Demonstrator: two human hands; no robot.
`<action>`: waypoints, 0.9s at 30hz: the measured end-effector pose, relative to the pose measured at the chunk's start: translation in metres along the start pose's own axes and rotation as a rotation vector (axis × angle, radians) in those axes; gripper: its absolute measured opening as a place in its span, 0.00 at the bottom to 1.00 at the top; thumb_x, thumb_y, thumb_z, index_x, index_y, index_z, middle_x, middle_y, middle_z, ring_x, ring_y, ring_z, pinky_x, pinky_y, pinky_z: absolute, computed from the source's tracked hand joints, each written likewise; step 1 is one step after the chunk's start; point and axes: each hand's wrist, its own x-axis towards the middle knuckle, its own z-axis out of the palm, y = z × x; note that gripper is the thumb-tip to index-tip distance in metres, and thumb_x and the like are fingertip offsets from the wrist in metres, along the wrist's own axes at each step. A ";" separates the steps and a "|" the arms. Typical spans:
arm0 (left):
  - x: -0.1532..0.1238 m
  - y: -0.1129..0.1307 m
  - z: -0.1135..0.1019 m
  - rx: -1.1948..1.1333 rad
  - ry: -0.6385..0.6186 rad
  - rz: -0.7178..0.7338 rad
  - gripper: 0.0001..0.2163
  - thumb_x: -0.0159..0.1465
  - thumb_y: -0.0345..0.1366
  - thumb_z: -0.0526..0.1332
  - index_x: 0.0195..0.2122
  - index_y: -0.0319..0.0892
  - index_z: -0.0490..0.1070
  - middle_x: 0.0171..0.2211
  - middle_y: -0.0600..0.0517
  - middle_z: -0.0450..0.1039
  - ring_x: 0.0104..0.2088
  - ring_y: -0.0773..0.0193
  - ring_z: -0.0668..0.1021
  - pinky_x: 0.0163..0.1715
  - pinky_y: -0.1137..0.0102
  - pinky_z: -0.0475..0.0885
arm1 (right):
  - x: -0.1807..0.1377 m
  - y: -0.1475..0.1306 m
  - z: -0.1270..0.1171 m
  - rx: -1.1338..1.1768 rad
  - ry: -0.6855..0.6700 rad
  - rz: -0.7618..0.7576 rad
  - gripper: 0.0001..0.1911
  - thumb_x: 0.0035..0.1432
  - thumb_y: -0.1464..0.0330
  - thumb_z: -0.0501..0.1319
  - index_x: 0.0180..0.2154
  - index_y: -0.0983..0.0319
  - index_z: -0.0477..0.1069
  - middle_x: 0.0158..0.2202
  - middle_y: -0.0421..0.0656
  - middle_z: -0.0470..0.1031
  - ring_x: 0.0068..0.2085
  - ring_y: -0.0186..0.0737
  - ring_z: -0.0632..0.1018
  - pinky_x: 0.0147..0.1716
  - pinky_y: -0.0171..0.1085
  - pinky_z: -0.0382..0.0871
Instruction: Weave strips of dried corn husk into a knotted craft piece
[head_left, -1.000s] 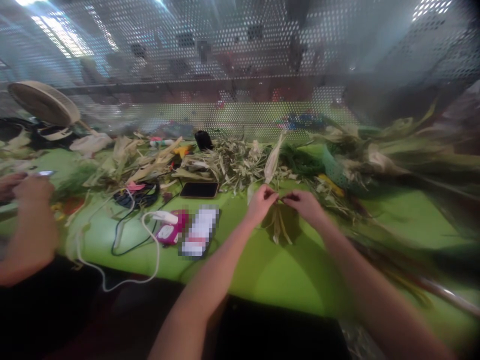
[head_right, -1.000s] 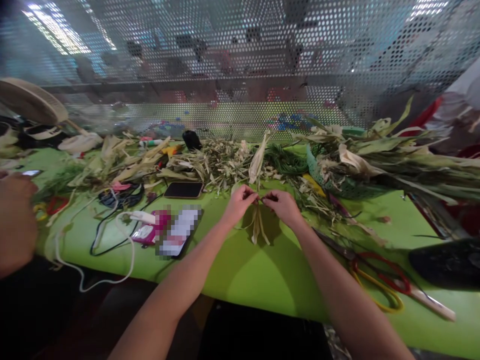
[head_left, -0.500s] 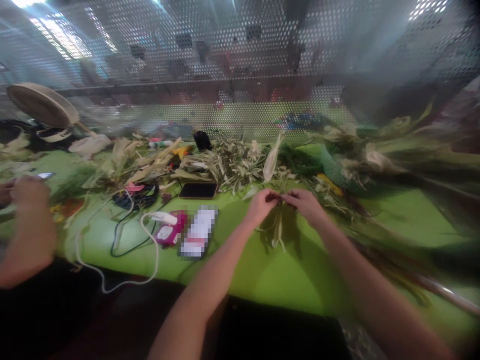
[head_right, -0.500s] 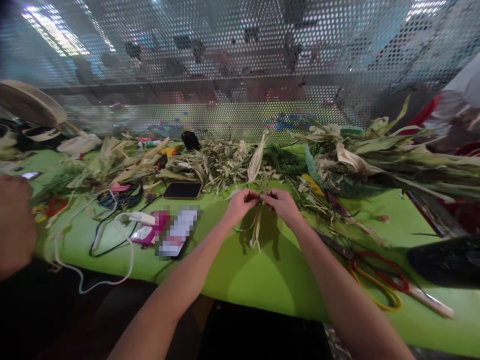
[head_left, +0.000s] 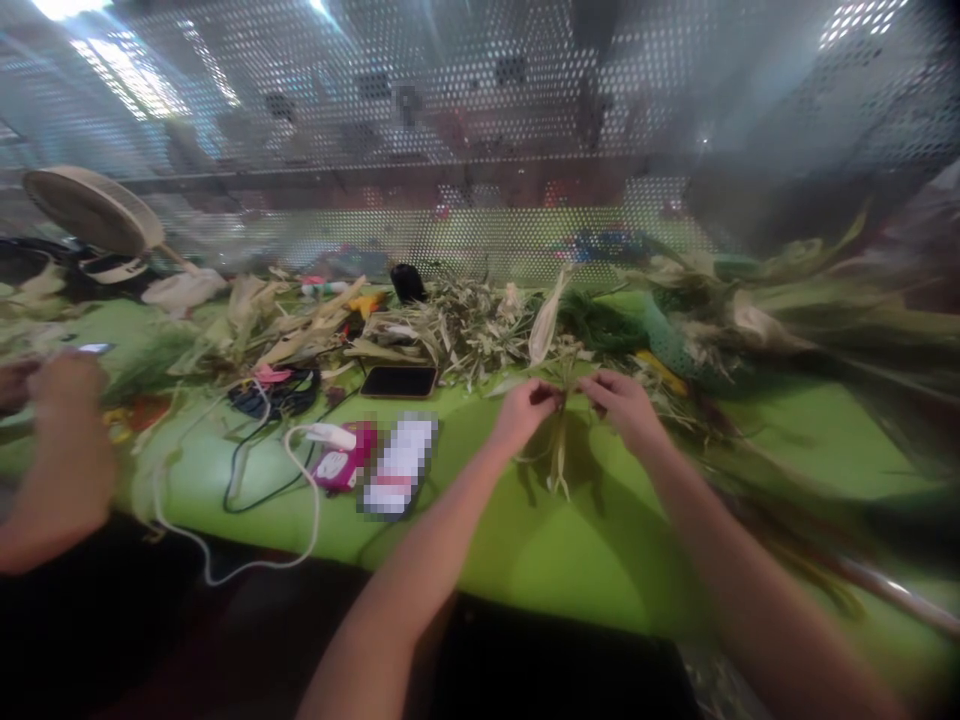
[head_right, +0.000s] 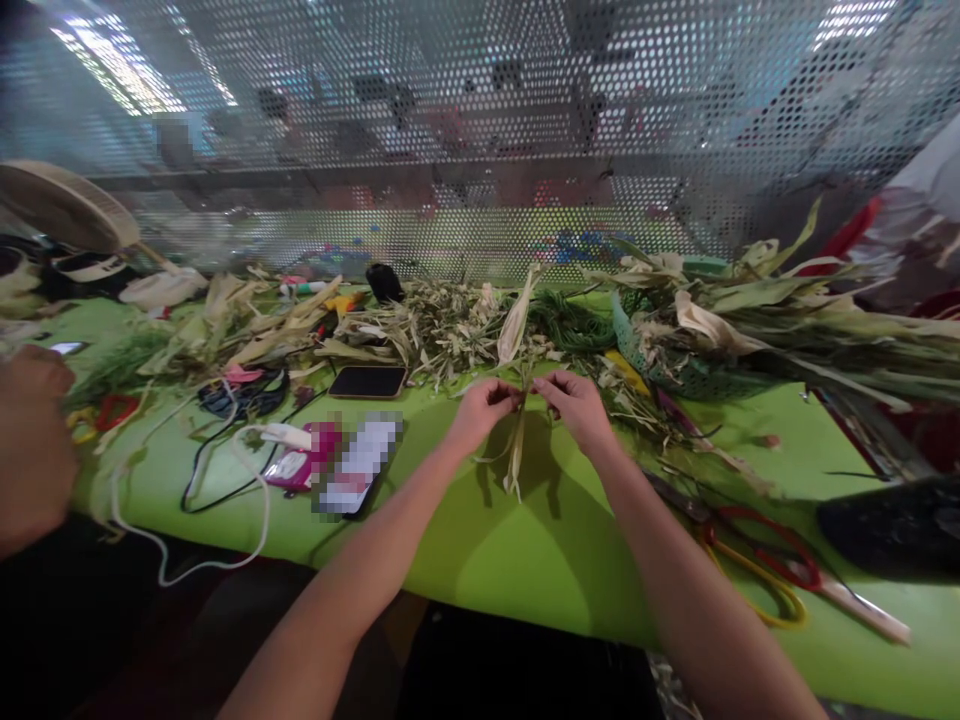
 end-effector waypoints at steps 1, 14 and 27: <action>0.000 -0.001 -0.001 -0.023 0.001 -0.006 0.07 0.57 0.37 0.67 0.32 0.38 0.75 0.30 0.51 0.76 0.31 0.65 0.75 0.37 0.68 0.70 | 0.000 -0.001 -0.003 -0.056 0.023 0.000 0.21 0.53 0.50 0.62 0.27 0.62 0.74 0.17 0.36 0.61 0.20 0.31 0.63 0.19 0.32 0.57; -0.002 0.003 0.002 0.142 0.036 0.083 0.03 0.58 0.28 0.63 0.33 0.39 0.75 0.32 0.49 0.77 0.34 0.63 0.76 0.39 0.67 0.70 | -0.008 -0.001 0.006 -0.408 -0.038 -0.276 0.15 0.55 0.69 0.60 0.45 0.58 0.78 0.42 0.45 0.79 0.37 0.42 0.78 0.37 0.38 0.71; -0.001 0.001 0.003 0.091 0.051 0.135 0.03 0.59 0.33 0.65 0.33 0.40 0.73 0.31 0.51 0.76 0.33 0.64 0.76 0.38 0.68 0.70 | -0.008 0.008 0.012 -0.557 0.070 -0.426 0.07 0.57 0.69 0.60 0.32 0.60 0.78 0.32 0.45 0.77 0.34 0.41 0.76 0.35 0.37 0.67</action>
